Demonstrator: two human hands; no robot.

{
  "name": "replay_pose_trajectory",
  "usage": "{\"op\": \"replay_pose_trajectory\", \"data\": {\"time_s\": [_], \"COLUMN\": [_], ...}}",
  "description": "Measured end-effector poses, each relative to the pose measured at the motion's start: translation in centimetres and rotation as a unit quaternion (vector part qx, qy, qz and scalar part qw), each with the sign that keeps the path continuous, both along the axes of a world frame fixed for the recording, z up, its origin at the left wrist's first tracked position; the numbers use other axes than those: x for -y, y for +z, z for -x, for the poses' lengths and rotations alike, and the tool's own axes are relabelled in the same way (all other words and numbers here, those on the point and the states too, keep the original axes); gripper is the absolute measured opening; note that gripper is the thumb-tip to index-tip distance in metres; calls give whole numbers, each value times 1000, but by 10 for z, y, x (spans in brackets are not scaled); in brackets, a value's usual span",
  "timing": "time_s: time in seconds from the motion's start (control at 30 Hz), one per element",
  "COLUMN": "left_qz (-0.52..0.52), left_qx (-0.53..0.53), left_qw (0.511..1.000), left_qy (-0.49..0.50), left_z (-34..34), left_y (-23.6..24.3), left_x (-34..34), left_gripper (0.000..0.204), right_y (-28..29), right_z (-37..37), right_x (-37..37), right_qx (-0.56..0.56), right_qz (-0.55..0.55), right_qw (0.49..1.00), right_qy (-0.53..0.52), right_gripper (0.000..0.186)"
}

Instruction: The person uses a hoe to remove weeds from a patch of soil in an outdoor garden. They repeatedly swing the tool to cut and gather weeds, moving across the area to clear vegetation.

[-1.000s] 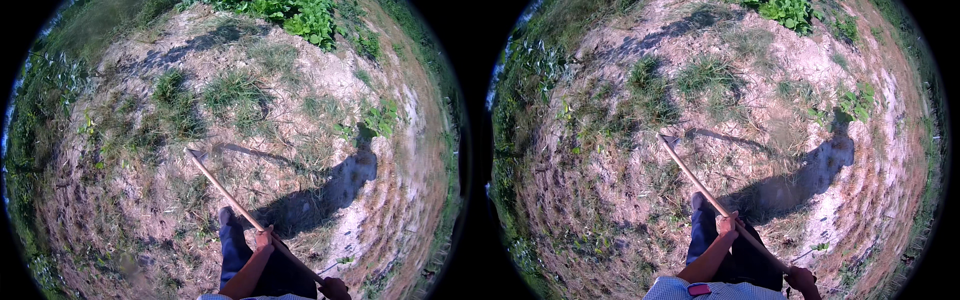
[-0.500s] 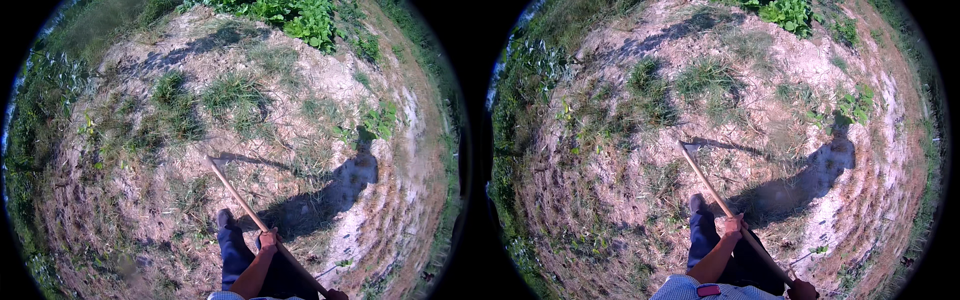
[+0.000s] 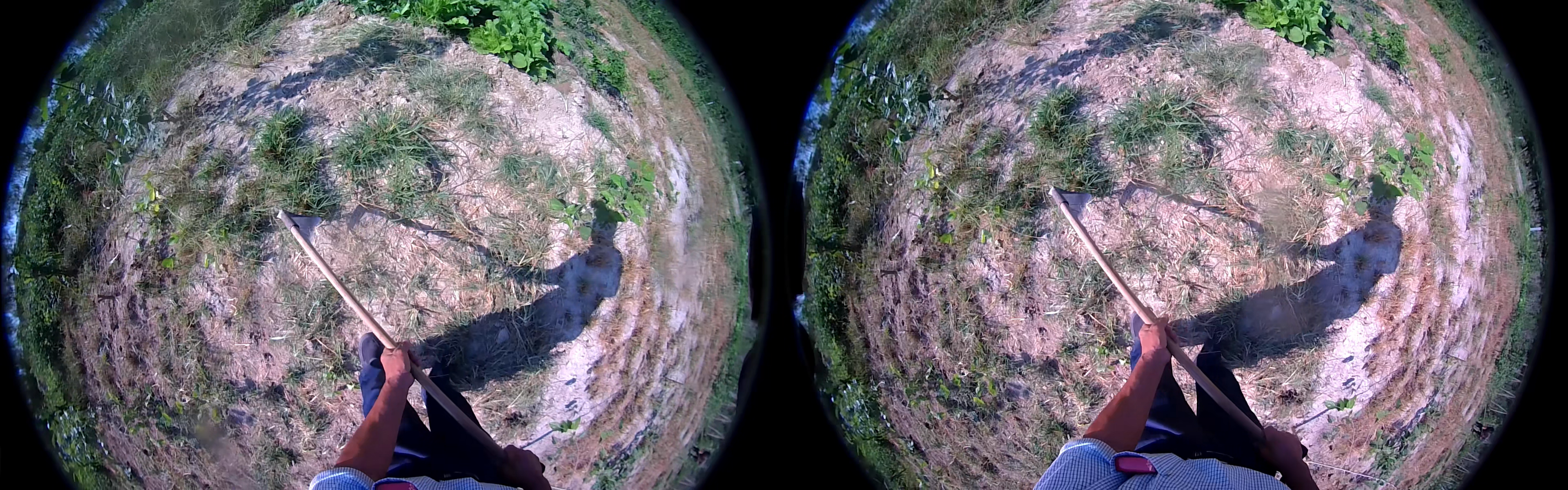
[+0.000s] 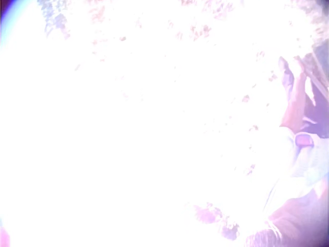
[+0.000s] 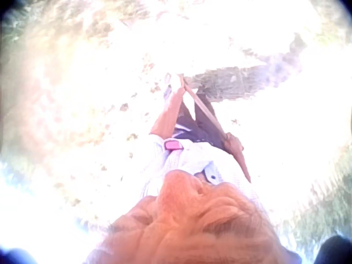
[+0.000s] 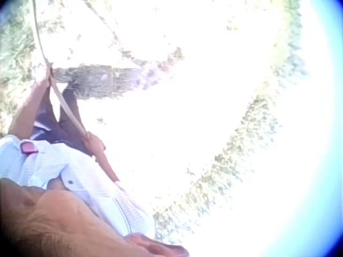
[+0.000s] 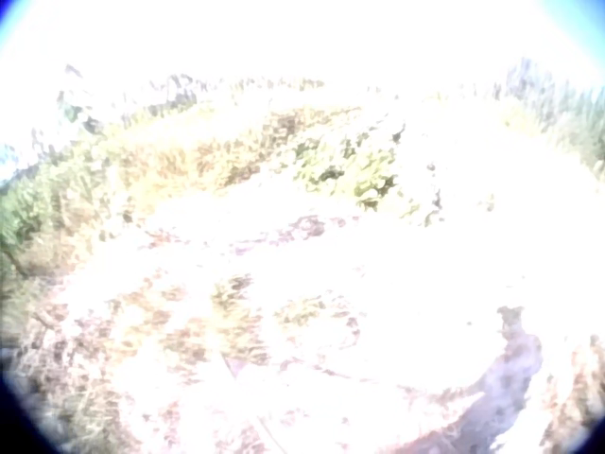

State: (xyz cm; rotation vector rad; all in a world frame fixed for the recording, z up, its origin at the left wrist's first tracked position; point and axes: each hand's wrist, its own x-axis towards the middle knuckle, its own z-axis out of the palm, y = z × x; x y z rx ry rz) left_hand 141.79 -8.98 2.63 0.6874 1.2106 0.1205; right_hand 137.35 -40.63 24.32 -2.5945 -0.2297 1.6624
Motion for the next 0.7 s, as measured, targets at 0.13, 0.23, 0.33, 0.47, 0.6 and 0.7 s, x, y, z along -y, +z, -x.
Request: {"op": "replay_pose_trajectory", "data": {"time_s": [0.13, 0.23, 0.33, 0.47, 0.6, 0.7], "left_qz": [76, 140, 261, 237, 183, 135], "left_qx": [-43, -61, -59, -36, -31, -8], "left_qw": [996, 988, 963, 970, 979, 987], "left_qy": [1, -10, 35, 37, 88, 89], "left_z": [5, 34, 31, 24, 27, 26], "left_y": [-10, -10, -14, -9, 1, 2], "left_x": [53, 131, 152, 131, 83, 46], "left_gripper": [19, 19, 20, 18, 17, 17], "right_y": [24, 95, 111, 97, 55, 30], "right_z": [-6, -20, -44, -44, -27, -16], "right_x": [22, 34, 33, 41, 42, 29], "right_qx": [-73, -25, -9, -14, 4, 26], "right_qz": [57, 112, 176, 151, 117, 69], "right_qw": [995, 993, 983, 986, 990, 995], "right_qy": [24, 40, 50, 65, 73, 66], "right_gripper": [42, 26, 28, 32, 40, 41]}}
